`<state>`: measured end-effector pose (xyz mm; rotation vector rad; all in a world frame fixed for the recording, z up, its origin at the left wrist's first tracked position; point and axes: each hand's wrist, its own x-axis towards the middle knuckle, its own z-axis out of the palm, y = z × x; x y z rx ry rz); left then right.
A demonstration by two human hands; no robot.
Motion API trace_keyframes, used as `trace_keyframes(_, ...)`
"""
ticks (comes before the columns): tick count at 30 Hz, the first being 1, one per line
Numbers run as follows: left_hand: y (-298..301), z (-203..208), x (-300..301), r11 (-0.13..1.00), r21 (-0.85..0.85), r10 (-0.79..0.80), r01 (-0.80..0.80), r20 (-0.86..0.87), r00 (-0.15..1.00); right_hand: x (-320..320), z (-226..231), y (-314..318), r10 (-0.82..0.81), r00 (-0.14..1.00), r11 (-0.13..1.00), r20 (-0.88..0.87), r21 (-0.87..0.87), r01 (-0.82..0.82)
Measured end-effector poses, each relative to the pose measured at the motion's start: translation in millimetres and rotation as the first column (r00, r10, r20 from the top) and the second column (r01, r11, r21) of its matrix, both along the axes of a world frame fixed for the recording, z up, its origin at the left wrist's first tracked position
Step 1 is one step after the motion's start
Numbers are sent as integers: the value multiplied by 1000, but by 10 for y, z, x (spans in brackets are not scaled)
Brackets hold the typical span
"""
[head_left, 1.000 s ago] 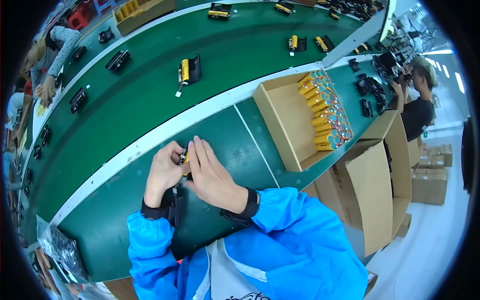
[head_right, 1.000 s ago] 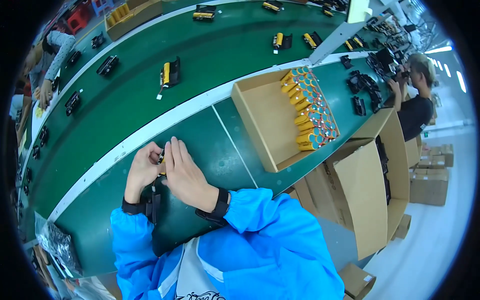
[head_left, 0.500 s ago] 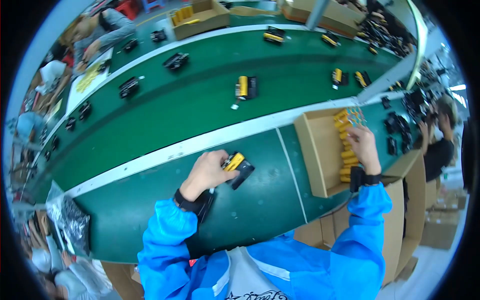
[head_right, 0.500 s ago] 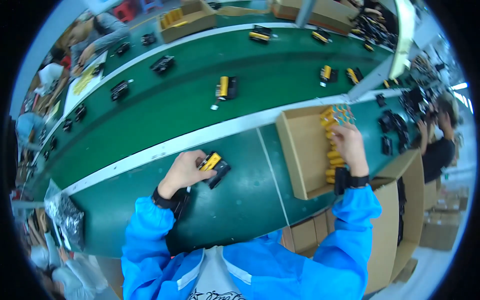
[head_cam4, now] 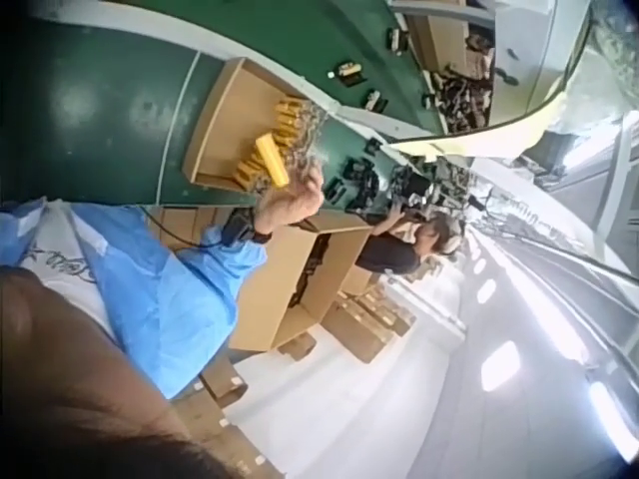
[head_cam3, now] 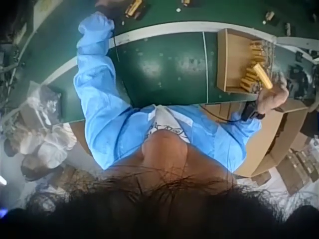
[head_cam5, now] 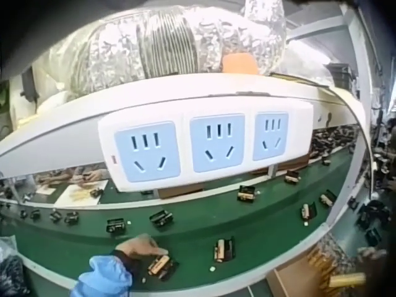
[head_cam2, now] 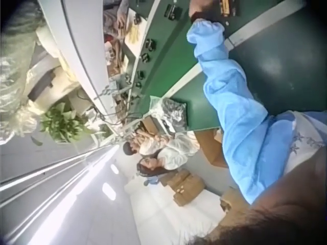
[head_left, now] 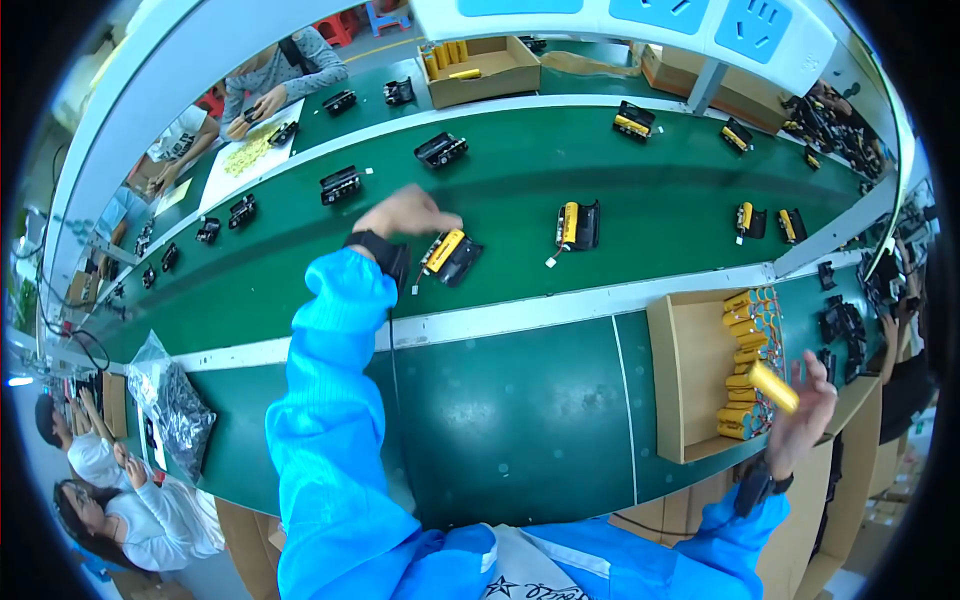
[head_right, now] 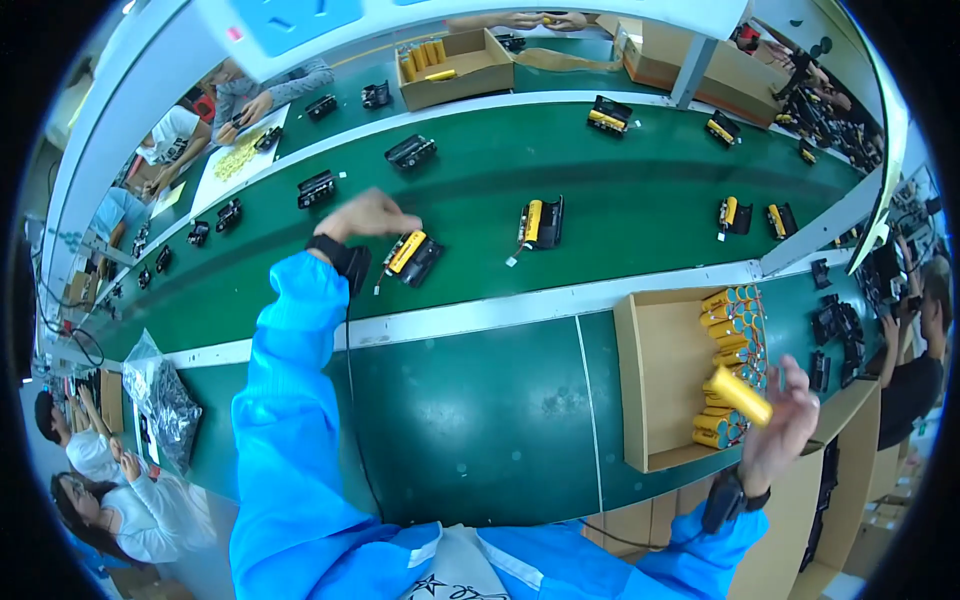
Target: Manually assembling small electronic component housings on a conveyor production line.
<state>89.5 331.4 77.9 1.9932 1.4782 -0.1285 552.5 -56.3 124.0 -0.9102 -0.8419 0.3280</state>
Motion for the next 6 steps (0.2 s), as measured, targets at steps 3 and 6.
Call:
trace_keyframes(3, 662, -207, -109, 850, 516, 60, -111, 114, 992, -249, 106, -29, 562, 808, 827, -174, 147, -543)
trace_keyframes(6, 852, -354, 179, 869, 465, 292, -168, -209, 933, -165, -215, -323, 853, 456, 509, -254, 216, -833)
